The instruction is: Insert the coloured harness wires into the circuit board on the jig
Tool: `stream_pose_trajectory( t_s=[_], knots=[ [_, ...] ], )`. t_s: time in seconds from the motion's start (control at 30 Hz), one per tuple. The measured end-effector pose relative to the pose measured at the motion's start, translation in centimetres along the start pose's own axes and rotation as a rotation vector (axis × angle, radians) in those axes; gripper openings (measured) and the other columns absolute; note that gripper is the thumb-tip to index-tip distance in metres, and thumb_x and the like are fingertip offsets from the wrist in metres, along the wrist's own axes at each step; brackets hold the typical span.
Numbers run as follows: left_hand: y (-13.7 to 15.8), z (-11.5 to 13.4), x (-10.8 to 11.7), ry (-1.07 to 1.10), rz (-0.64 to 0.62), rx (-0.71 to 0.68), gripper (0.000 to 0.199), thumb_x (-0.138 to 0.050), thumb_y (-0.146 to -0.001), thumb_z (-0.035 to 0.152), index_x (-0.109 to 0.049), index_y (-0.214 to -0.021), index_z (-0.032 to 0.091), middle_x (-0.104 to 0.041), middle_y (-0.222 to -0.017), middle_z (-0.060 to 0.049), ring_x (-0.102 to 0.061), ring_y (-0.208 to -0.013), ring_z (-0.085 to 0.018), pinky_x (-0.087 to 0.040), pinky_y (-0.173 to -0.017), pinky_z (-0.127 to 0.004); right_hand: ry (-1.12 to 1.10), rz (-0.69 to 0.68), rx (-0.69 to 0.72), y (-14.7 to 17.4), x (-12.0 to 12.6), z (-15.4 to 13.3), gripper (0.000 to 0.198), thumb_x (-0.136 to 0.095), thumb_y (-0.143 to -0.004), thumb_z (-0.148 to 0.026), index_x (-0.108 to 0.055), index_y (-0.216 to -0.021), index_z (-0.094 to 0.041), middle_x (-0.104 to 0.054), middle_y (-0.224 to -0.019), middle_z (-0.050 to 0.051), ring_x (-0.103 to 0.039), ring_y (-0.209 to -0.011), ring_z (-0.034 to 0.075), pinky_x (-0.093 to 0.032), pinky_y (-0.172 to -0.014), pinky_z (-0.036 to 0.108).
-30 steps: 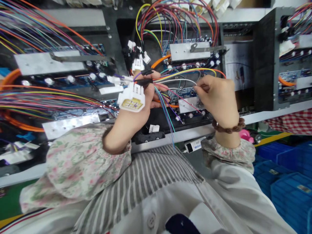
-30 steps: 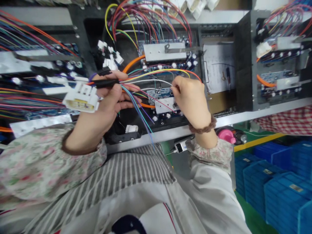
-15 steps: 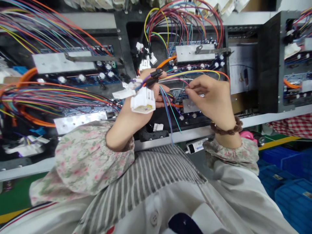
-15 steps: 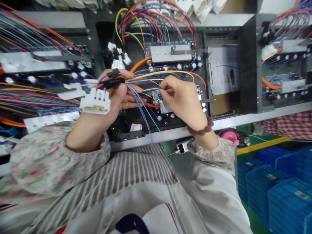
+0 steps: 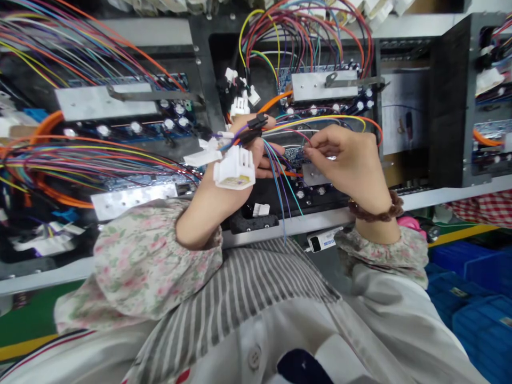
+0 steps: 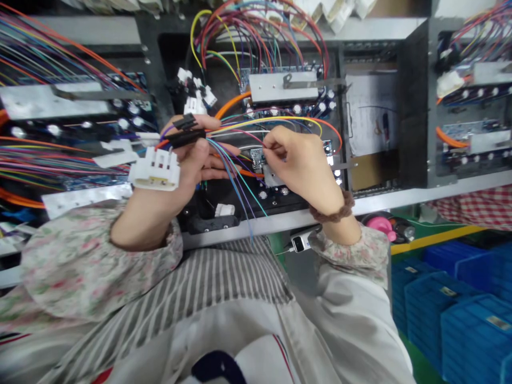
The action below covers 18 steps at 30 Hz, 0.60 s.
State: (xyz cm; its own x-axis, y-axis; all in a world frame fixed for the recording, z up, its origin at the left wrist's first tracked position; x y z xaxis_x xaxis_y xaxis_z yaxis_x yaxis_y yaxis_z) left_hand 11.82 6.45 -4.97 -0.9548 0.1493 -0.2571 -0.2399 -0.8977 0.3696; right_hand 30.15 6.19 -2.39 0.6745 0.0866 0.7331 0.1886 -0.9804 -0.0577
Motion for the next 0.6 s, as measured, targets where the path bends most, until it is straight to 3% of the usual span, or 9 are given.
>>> stream_pose_trajectory(
  t_s=[0.1, 0.27, 0.43, 0.6],
  knots=[
    [0.02, -0.23, 0.07, 0.01, -0.005, 0.007, 0.021, -0.067, -0.092, 0.04, -0.058, -0.104, 0.026, -0.078, -0.088, 0.0, -0.072, -0.059, -0.014, -0.061, -0.059, -0.023, -0.064, -0.045, 0.02, 0.03, -0.24, 0.03, 0.014, -0.061, -0.087, -0.014, -0.063, -0.082, -0.027, -0.071, -0.078, -0.001, -0.071, -0.074, 0.018, -0.057, -0.072, 0.033],
    [-0.02, -0.41, 0.25, -0.02, -0.003, 0.01, 0.024, -0.069, -0.09, 0.044, -0.057, -0.103, 0.027, -0.078, -0.089, 0.001, -0.072, -0.06, -0.013, -0.062, -0.059, -0.023, 0.037, 0.048, 0.041, 0.01, -0.23, 0.37, 0.01, -0.062, -0.089, -0.018, -0.064, -0.083, -0.027, -0.071, -0.08, 0.001, -0.069, -0.074, 0.019, -0.056, -0.074, 0.034],
    [0.02, -0.32, 0.34, -0.031, -0.011, -0.019, 0.03, -0.069, -0.089, 0.048, -0.057, -0.105, 0.026, -0.078, -0.092, -0.001, -0.072, -0.06, -0.014, -0.063, -0.06, -0.025, 0.088, 0.05, 0.072, -0.04, -0.26, 0.22, 0.013, -0.059, -0.09, -0.018, -0.064, -0.082, -0.027, -0.071, -0.08, 0.001, -0.068, -0.073, 0.018, -0.054, -0.072, 0.033],
    [-0.01, -0.41, 0.29, -0.051, -0.027, -0.047, 0.028, -0.067, -0.09, 0.048, -0.058, -0.105, 0.027, -0.078, -0.092, -0.001, -0.073, -0.062, -0.015, -0.062, -0.059, -0.025, 0.182, 0.043, -0.009, 0.07, 0.54, -0.16, 0.015, -0.066, -0.088, -0.021, -0.063, -0.074, -0.025, -0.068, -0.07, -0.001, -0.064, -0.065, 0.017, -0.048, -0.063, 0.033]
  ],
)
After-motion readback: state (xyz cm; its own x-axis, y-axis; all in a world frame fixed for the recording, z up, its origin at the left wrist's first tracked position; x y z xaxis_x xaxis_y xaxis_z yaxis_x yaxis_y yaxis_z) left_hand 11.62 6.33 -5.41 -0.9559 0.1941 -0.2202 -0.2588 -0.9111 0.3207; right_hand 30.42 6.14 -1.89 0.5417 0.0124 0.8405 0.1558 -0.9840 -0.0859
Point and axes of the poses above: each hand's wrist, its own y-axis away from the middle knuckle, its own x-axis out of the back of the hand, z = x × y, the point moved 5 cm from there along -y, towards the middle knuckle
